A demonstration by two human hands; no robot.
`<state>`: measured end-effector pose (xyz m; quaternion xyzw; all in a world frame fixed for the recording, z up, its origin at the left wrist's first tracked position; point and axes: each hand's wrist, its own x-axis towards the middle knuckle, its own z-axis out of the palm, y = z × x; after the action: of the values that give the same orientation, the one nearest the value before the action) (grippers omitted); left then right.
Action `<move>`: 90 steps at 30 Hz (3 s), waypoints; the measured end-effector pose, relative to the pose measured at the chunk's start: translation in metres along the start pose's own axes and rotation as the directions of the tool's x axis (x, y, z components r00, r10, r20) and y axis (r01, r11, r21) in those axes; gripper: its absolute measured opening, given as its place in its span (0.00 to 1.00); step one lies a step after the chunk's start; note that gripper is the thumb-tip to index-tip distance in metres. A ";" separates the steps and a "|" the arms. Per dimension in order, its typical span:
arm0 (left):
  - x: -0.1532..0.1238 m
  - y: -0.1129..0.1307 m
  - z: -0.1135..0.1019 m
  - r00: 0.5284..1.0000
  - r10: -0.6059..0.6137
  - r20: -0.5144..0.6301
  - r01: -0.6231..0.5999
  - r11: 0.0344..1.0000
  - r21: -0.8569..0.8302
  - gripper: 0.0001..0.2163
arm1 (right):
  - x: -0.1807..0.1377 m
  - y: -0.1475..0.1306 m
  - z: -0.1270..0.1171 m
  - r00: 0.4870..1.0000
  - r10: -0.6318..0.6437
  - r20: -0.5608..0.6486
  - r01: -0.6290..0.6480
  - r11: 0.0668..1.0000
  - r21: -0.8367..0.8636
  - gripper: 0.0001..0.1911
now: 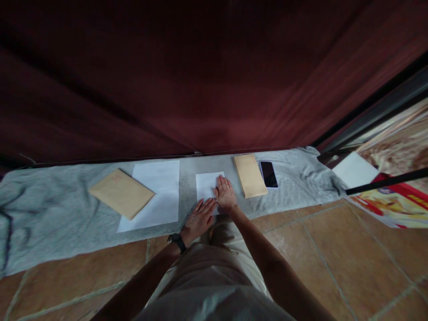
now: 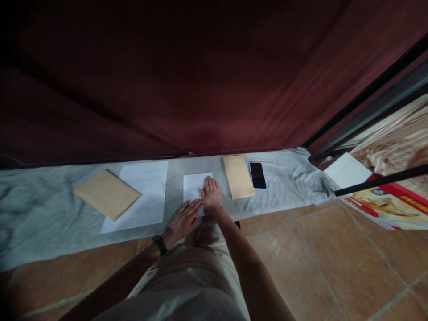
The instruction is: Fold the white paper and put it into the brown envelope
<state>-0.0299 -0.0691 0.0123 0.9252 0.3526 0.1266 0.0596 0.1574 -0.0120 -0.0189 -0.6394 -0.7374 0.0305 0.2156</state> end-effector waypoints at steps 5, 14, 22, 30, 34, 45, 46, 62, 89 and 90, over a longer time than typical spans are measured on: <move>-0.001 0.000 0.001 1.000 -0.013 0.026 0.013 1.000 0.004 0.25 | -0.006 0.005 -0.005 1.000 0.019 -0.010 -0.020 0.999 -0.042 0.31; -0.003 -0.003 -0.005 0.996 -0.044 0.076 0.044 0.999 0.000 0.25 | -0.045 0.019 -0.024 1.000 0.009 -0.015 -0.010 0.999 -0.052 0.29; -0.004 -0.009 -0.004 0.994 -0.035 0.105 0.034 0.999 0.013 0.26 | -0.071 0.016 -0.037 0.997 -0.073 0.035 0.075 0.996 -0.052 0.27; 0.002 -0.010 -0.007 0.997 -0.049 0.055 0.051 0.998 -0.044 0.23 | -0.071 0.014 -0.038 0.997 -0.067 0.045 0.069 0.996 -0.054 0.27; 0.026 -0.009 -0.003 0.993 -0.118 -0.003 0.118 0.991 -0.056 0.23 | -0.070 0.012 -0.041 0.996 -0.065 0.060 0.068 0.997 -0.049 0.27; 0.088 -0.014 0.019 0.979 -0.194 0.055 0.194 0.981 0.009 0.26 | -0.069 0.011 -0.045 0.996 -0.073 0.056 0.075 0.997 -0.037 0.27; 0.089 -0.016 0.019 0.978 -0.203 0.054 0.203 0.979 0.010 0.26 | -0.069 0.012 -0.045 0.996 -0.072 0.057 0.074 0.997 -0.036 0.27; 0.077 -0.046 0.015 0.923 -0.385 -0.006 0.384 0.921 0.065 0.29 | -0.072 0.013 -0.047 0.996 -0.067 0.051 0.067 0.998 0.007 0.26; 0.122 -0.026 0.026 0.965 -0.253 0.075 0.255 0.967 -0.023 0.26 | -0.079 0.014 -0.051 0.998 -0.040 0.046 0.037 0.997 0.061 0.24; 0.123 -0.026 0.026 0.964 -0.255 0.081 0.258 0.966 -0.021 0.26 | -0.079 0.014 -0.051 0.998 -0.040 0.046 0.037 0.997 0.062 0.24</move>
<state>0.0494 0.0315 0.0063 0.8750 0.4647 0.0875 0.1038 0.1956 -0.0967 0.0012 -0.6174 -0.7531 0.0639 0.2180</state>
